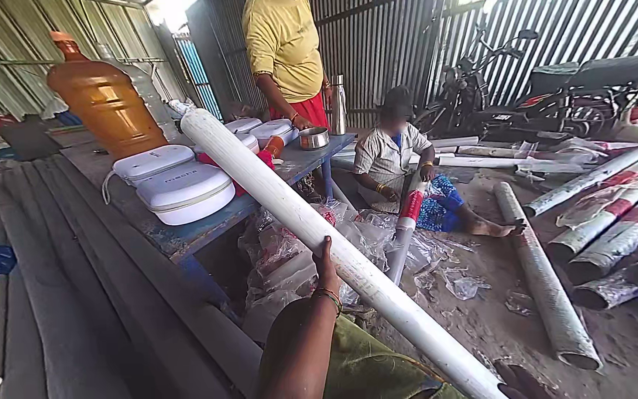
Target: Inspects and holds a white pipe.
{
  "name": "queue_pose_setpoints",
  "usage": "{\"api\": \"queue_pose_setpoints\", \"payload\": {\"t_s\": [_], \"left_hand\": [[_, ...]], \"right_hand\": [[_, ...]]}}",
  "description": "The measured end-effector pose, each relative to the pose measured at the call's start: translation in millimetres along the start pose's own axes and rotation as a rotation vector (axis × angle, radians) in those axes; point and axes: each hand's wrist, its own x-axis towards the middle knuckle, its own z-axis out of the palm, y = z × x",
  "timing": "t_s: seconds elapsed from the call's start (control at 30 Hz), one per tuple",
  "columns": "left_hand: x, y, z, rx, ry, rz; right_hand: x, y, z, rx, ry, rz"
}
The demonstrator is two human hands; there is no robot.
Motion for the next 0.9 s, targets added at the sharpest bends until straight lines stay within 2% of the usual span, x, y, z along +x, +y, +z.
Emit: {"api": "queue_pose_setpoints", "payload": {"t_s": [0.4,0.6,0.9], "left_hand": [[-5,1,0,0.179,-0.065,-0.081],[-10,-4,10,0.153,-0.049,-0.078],[-13,-9,14,0.255,-0.034,-0.010]], "right_hand": [[5,12,11,0.009,0.036,0.026],[-5,19,7,-0.038,0.056,0.086],[-8,25,4,-0.025,0.079,0.070]]}}
